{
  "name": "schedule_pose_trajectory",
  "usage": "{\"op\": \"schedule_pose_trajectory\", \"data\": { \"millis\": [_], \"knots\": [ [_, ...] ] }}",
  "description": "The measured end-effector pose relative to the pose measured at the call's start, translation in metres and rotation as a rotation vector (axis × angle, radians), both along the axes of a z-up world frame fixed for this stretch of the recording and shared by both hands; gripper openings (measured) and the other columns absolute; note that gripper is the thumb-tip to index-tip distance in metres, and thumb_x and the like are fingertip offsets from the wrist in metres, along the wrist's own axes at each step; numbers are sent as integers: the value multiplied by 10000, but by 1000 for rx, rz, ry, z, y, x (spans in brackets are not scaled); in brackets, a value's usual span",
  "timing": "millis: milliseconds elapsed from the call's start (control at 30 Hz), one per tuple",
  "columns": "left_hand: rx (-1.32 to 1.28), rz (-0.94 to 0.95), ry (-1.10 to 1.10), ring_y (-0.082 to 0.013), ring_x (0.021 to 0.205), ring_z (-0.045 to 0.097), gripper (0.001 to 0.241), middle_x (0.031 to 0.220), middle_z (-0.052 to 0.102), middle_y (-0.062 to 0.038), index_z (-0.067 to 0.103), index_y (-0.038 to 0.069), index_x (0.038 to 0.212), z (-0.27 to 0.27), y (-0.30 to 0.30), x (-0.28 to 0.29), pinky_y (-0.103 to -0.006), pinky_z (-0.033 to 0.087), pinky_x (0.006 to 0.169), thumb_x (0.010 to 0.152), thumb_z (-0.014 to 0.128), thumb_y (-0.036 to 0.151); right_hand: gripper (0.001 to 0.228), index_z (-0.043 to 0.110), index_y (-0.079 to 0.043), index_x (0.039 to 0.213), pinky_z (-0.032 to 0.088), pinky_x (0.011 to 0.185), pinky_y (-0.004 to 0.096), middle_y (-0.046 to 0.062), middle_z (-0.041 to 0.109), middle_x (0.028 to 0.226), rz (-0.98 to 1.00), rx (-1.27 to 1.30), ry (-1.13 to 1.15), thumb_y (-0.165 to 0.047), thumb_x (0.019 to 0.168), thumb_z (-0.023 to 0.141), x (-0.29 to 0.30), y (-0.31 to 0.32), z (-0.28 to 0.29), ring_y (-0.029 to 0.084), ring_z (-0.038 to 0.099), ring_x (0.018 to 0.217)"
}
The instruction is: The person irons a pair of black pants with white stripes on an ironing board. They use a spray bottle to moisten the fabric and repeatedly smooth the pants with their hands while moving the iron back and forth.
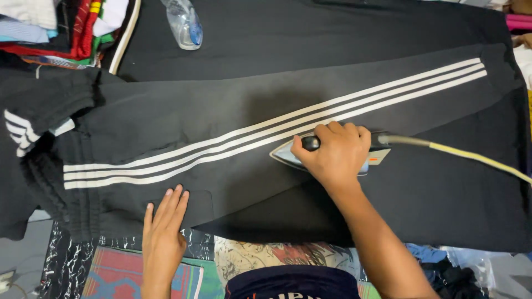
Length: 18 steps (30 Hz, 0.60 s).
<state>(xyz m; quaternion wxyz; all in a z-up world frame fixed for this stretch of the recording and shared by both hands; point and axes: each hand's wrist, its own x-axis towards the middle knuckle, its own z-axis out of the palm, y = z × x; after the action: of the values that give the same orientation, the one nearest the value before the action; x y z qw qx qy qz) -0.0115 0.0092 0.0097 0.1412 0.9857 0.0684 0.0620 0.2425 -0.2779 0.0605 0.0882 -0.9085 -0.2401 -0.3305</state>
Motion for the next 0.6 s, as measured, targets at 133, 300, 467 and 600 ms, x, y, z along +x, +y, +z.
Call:
{"op": "schedule_pose_trajectory", "data": {
  "millis": [133, 300, 467, 600],
  "knots": [
    [9, 15, -30, -241, 1530, 391, 966, 1642, 440, -26, 466, 135, 1542, -1, 2, -4, -546, 244, 1254, 646, 486, -226, 411, 563, -168, 604, 370, 659, 408, -7, 485, 594, 54, 6, 35, -480, 759, 781, -10, 14, 4, 252, 480, 586],
    [-42, 5, -26, -234, 1524, 394, 1022, 1644, 435, -14, 450, 145, 1550, 4, 5, -5, -526, 232, 1261, 586, 509, -187, 436, 552, -168, 601, 380, 657, 418, 12, 479, 620, 73, 45, -9, -502, 722, 806, -13, 29, -3, 271, 486, 582],
    [-230, 59, -256, -228, 1387, 593, 443, 1460, 638, -61, 689, 131, 1322, 29, 5, -11, -535, 377, 1225, 885, 613, 138, 475, 483, -154, 593, 316, 620, 379, -11, 390, 567, 60, 75, -62, -442, 782, 809, -16, 44, -1, 212, 379, 554],
    [6, 193, -578, -464, 1212, 674, 197, 1267, 709, -263, 716, -72, 1184, 52, 29, -5, -543, 474, 1113, 1054, 608, 28, 505, 530, -156, 642, 380, 688, 437, 36, 498, 645, 105, 46, -2, -532, 739, 853, -24, 52, -5, 297, 508, 609]
  ]
}}
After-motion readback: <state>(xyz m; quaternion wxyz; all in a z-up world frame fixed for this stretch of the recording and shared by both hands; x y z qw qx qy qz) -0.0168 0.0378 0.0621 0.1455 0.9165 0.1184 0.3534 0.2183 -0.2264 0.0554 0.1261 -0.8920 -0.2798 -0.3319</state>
